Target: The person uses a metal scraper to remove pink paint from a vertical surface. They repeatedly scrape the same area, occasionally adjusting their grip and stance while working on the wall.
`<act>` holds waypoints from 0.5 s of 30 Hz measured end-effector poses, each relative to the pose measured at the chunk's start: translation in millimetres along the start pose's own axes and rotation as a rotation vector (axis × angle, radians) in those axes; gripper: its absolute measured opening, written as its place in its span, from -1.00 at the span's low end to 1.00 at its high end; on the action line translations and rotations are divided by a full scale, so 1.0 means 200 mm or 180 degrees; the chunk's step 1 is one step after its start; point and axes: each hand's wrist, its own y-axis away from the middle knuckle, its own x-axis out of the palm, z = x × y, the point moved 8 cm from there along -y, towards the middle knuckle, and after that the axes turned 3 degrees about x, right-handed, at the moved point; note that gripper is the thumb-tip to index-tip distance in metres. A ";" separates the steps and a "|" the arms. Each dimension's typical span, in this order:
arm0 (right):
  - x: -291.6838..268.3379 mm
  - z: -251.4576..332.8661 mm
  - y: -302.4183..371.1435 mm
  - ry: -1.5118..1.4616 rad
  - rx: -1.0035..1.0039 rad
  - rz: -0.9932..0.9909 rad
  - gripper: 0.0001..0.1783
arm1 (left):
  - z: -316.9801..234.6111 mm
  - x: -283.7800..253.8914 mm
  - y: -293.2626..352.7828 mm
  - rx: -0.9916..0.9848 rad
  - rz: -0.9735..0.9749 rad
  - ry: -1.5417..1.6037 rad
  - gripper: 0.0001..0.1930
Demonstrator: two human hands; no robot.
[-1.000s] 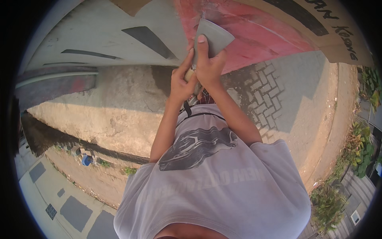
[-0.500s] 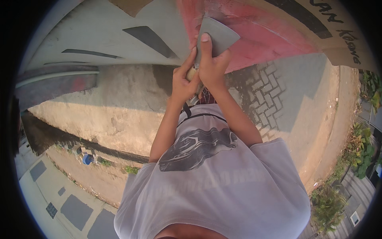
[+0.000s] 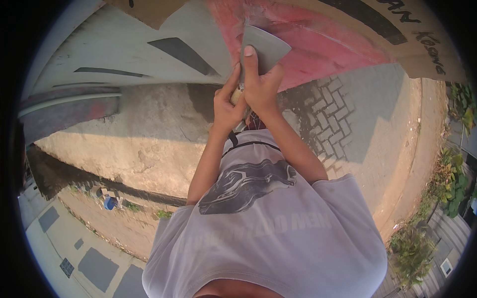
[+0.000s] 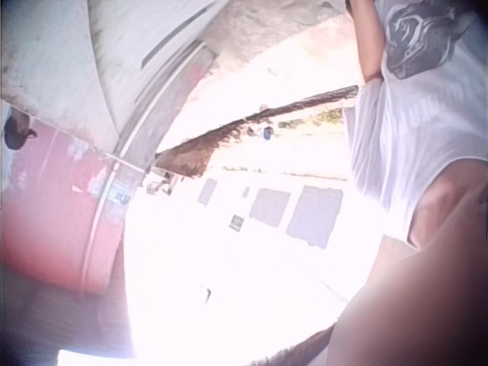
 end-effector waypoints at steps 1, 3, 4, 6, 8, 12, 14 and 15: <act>-0.01 -0.03 0.00 0.0125 0.0163 -0.0069 -0.69 | 0.00 0.00 0.00 0.0027 -0.0044 -0.0021 -0.33; 0.00 -0.01 0.01 -0.0072 0.0045 0.0073 -0.68 | 0.01 0.00 0.01 0.0015 -0.0064 -0.0074 -0.34; 0.01 -0.01 0.02 -0.0127 0.0062 0.0112 -0.68 | 0.01 -0.01 0.01 0.0070 -0.0100 -0.0051 -0.34; 0.01 -0.01 0.02 -0.0180 0.0075 0.0085 -0.68 | 0.02 -0.01 0.02 0.0031 -0.0093 -0.0016 -0.34; 0.02 -0.01 0.02 -0.0270 0.0095 0.0070 -0.67 | 0.03 -0.01 0.02 -0.0158 -0.0050 -0.0029 -0.34; 0.03 0.02 0.01 -0.0306 0.0022 -0.0008 -0.66 | -0.02 -0.03 0.01 0.0146 -0.0194 -0.0173 -0.34; 0.03 0.03 0.01 -0.0280 0.0030 -0.0008 -0.66 | -0.03 -0.02 0.00 0.0077 -0.0108 -0.0131 -0.34; 0.03 0.04 0.01 -0.0299 0.0049 0.0004 -0.67 | -0.03 -0.02 0.00 0.0046 -0.0108 -0.0074 -0.34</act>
